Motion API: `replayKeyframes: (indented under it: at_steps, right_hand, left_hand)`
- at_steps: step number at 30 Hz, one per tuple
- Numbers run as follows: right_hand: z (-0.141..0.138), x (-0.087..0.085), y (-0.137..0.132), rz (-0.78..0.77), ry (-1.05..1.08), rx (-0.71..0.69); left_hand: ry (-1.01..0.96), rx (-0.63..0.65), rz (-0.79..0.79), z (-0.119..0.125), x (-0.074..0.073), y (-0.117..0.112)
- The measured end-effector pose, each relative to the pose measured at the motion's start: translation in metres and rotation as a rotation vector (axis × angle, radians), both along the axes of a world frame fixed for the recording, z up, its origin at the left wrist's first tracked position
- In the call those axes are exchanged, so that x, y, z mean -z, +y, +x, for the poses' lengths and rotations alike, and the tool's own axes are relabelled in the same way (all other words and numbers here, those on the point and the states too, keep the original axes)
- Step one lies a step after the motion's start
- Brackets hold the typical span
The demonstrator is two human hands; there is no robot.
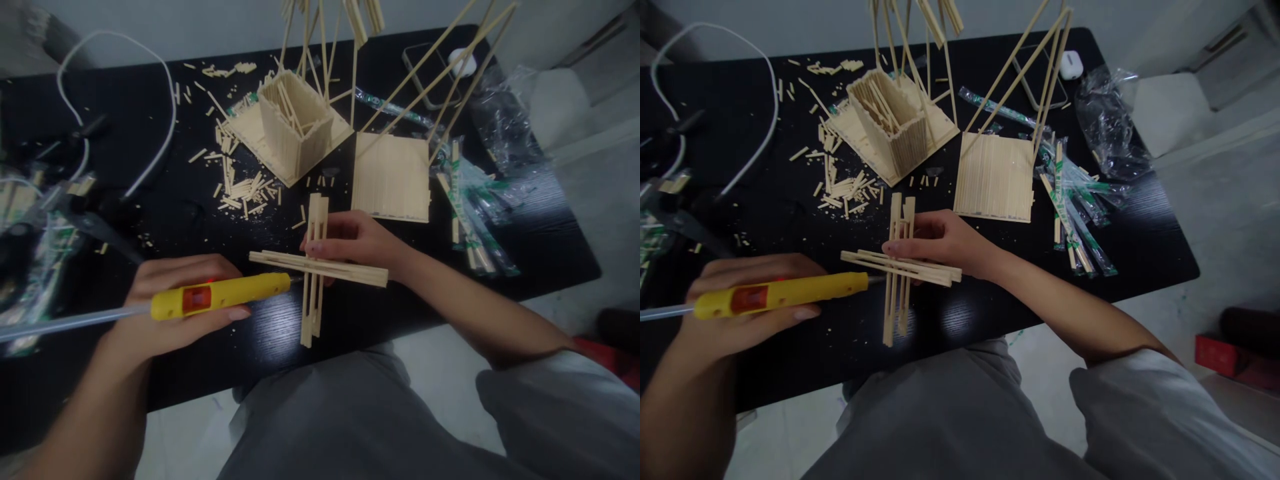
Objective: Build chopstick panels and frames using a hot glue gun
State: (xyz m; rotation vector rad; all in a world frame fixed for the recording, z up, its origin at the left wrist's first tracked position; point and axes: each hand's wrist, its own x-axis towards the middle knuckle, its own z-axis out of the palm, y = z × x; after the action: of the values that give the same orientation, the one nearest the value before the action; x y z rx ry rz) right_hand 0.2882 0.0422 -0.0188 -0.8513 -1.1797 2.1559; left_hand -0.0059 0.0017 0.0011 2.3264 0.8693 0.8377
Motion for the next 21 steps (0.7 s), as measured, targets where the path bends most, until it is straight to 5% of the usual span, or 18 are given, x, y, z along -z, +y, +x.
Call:
replayKeyframes:
  at_steps: [7,21]
  right_hand:
    - [0.0005,0.0055,0.0008,-0.085,0.0,0.126]
    - [-0.0043,0.0046,-0.0036,-0.056,0.042,0.252]
  left_hand:
    - [-0.051,-0.182,0.044,0.0003,0.0014,-0.006]
    - [-0.015,-0.25,0.089,0.0058,0.0066,-0.0078]
